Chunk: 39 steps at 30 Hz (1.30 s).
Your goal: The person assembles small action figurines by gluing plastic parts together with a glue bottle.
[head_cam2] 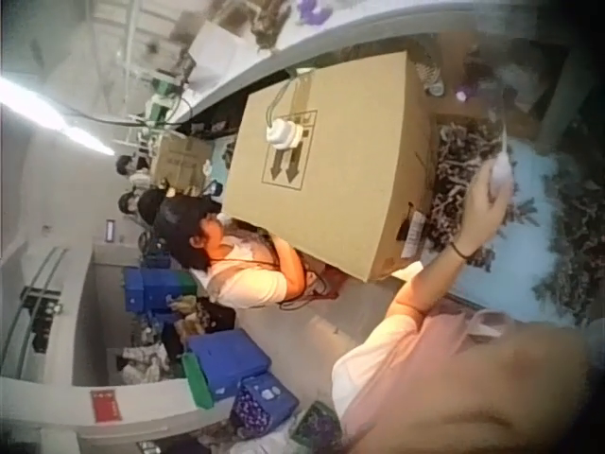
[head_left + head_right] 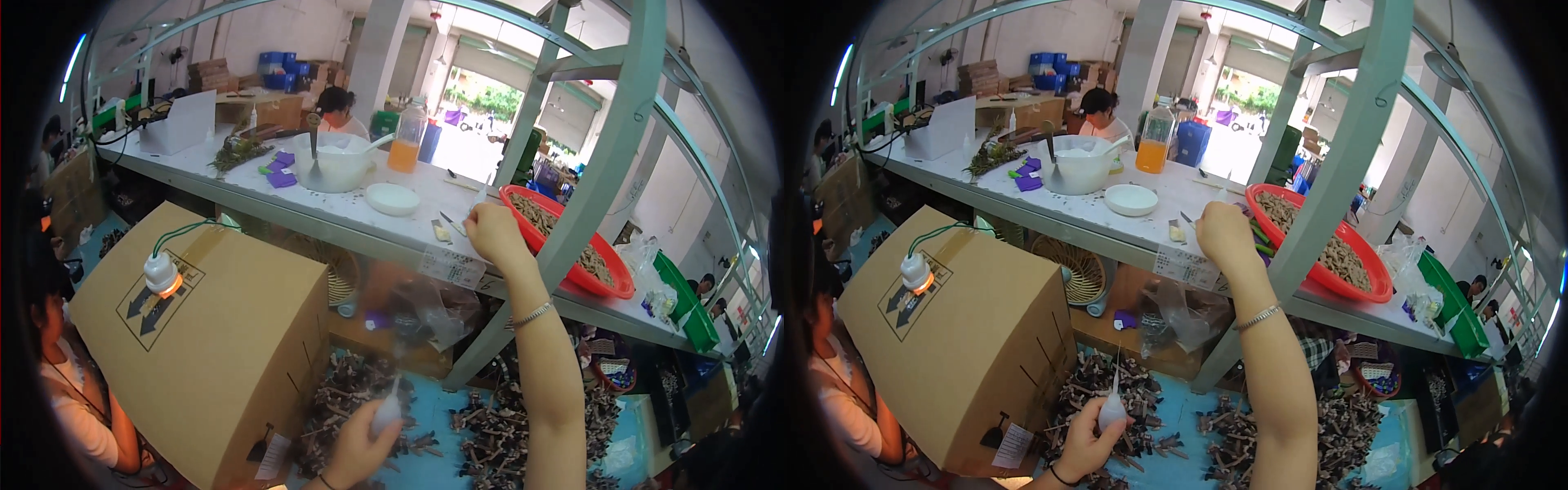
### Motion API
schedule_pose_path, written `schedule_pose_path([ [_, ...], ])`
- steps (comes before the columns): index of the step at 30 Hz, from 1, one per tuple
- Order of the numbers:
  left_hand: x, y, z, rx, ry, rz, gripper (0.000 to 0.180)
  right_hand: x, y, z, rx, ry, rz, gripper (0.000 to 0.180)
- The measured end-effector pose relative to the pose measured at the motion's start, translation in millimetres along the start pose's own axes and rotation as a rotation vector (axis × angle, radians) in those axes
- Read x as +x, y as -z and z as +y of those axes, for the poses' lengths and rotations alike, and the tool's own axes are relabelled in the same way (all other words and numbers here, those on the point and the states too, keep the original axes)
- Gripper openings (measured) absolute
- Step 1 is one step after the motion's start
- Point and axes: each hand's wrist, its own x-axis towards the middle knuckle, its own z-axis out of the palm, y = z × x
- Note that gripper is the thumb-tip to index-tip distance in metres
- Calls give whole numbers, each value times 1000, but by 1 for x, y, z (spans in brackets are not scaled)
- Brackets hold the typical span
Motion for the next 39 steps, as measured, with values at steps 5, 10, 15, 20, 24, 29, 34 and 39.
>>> schedule_pose_path([
  [5, 47, -14, 37, -52, 6, 74, 32, 25, -21, -2, -224, -47, -169, 21],
  [10, 91, -21, 45, 140, -15, 93, 31, 33, -30, 14, -317, -3, -99, 20],
  [15, 124, -22, 37, 143, -20, 173, 28, 22, -20, 9, -218, 27, 15, 15],
  [20, 143, -21, 40, 92, 19, 197, 25, 8, -23, 14, -99, 110, 1, 11],
  [24, 148, -21, 38, 87, 19, 198, 25, 11, -26, 15, -87, 102, 26, 10],
  [29, 153, -20, 35, 84, 43, 180, 25, 21, -31, 19, -102, 101, 40, 14],
  [34, 154, -17, 34, 74, 55, 170, 25, 24, -25, 8, -14, -21, -88, 19],
  [39, 154, -15, 38, 79, 69, 161, 25, 30, -23, 10, 31, -67, -158, 20],
])
